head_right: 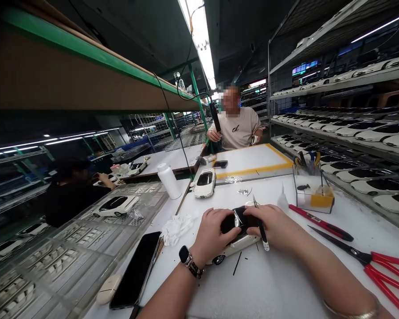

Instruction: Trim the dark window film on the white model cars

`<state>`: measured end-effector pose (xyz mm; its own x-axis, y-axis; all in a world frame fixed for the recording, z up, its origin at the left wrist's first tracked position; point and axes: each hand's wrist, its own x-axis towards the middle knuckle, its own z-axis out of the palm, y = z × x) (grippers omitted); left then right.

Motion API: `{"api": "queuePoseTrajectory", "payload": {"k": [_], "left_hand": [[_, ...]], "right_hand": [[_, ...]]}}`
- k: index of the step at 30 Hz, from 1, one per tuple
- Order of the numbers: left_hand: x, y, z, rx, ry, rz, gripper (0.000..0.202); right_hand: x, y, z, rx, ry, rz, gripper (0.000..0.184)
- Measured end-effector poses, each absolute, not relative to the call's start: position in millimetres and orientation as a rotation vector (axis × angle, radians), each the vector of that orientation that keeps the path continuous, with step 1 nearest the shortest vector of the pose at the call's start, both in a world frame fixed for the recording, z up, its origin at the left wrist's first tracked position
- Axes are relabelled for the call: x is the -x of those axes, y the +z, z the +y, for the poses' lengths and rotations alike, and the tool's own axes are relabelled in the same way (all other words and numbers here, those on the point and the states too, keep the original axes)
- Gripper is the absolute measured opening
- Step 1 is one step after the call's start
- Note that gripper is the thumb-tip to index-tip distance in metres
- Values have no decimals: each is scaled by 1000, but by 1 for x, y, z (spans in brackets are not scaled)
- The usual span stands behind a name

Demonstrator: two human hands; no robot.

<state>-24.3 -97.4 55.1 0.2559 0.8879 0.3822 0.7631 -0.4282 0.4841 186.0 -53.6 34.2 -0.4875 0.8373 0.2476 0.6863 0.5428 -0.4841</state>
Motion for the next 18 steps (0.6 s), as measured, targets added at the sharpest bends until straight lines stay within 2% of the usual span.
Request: {"api": "queuePoseTrajectory", "payload": {"k": [10, 18], "left_hand": [[33, 52, -96, -2345, 1078, 1591, 57], [37, 47, -94, -2329, 986, 1634, 62]], "right_hand": [[-188, 45, -58, 1291, 387, -2376, 37], [-206, 2, -33, 1107, 346, -2343, 40]]}}
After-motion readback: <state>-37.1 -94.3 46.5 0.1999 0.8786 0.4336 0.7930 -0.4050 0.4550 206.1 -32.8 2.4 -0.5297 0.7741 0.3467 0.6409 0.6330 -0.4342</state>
